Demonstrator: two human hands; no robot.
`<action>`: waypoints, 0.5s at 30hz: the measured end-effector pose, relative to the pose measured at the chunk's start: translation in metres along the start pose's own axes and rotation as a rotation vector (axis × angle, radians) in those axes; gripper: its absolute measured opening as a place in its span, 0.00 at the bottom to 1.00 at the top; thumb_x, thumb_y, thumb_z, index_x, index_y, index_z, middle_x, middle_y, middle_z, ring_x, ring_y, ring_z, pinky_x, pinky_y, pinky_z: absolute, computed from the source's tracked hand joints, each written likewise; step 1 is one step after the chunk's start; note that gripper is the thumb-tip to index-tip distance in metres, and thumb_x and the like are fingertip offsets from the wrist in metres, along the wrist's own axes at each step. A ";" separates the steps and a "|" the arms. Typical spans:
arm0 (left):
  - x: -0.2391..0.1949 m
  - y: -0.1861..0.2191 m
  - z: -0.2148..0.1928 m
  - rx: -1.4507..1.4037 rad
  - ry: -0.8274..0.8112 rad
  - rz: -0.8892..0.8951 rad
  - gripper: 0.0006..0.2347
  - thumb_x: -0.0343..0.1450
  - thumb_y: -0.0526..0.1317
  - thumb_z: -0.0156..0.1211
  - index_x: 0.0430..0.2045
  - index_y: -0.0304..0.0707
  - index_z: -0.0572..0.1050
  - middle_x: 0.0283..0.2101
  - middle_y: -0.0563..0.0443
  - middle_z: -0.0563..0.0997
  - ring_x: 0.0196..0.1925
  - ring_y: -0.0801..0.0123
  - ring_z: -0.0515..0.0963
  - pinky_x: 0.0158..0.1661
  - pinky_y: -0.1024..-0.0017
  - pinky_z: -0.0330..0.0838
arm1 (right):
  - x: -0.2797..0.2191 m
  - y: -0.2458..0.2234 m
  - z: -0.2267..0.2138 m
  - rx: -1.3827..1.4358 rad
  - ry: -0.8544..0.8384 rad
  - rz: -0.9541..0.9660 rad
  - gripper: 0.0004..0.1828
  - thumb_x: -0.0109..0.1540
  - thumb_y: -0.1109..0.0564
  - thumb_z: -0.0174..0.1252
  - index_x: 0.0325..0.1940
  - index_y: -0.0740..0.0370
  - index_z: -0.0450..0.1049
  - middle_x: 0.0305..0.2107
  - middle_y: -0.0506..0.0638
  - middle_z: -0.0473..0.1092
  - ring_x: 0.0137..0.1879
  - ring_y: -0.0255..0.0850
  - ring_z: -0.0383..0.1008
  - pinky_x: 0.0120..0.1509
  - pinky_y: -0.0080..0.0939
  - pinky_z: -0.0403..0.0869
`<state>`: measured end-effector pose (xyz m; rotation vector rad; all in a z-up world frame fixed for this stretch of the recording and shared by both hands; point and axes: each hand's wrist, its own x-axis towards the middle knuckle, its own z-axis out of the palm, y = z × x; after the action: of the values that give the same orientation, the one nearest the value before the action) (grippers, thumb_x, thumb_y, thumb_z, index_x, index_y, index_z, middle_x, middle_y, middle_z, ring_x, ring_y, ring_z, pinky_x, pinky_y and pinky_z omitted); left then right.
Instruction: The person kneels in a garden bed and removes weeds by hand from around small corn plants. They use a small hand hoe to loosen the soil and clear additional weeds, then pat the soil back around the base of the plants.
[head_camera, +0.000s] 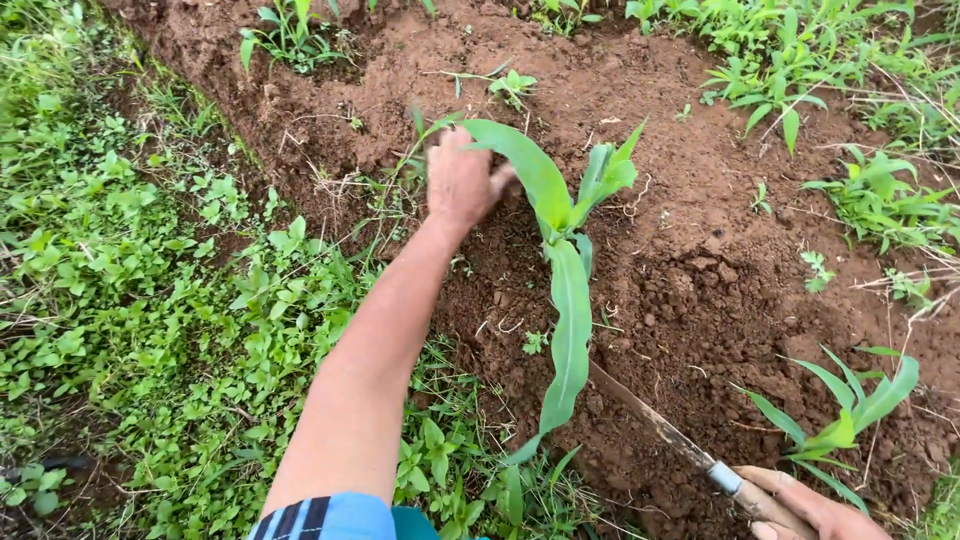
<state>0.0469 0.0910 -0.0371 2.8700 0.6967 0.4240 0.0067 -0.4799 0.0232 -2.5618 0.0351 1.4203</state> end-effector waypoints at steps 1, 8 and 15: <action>0.000 0.004 0.006 0.002 0.007 -0.004 0.23 0.71 0.64 0.61 0.26 0.44 0.82 0.37 0.50 0.74 0.42 0.63 0.71 0.44 0.61 0.71 | -0.003 -0.007 0.001 -0.003 0.003 -0.007 0.34 0.60 0.50 0.71 0.70 0.25 0.74 0.55 0.26 0.81 0.59 0.23 0.78 0.70 0.28 0.63; 0.012 0.022 0.067 -0.274 0.103 0.030 0.10 0.70 0.25 0.51 0.20 0.38 0.77 0.33 0.43 0.80 0.37 0.59 0.77 0.40 0.67 0.78 | -0.007 -0.009 -0.008 -0.091 0.018 -0.093 0.37 0.57 0.39 0.64 0.71 0.23 0.67 0.59 0.24 0.76 0.65 0.21 0.73 0.74 0.30 0.62; 0.006 0.009 0.045 -0.100 -0.055 0.035 0.20 0.73 0.45 0.62 0.10 0.46 0.62 0.28 0.52 0.71 0.32 0.70 0.65 0.32 0.71 0.65 | -0.072 -0.072 -0.007 0.248 0.176 -0.036 0.32 0.63 0.53 0.58 0.73 0.34 0.69 0.55 0.47 0.76 0.61 0.41 0.75 0.73 0.37 0.59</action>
<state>0.0700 0.0820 -0.0759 2.7915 0.5996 0.3721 -0.0170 -0.4173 0.0999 -2.4588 0.1790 1.0983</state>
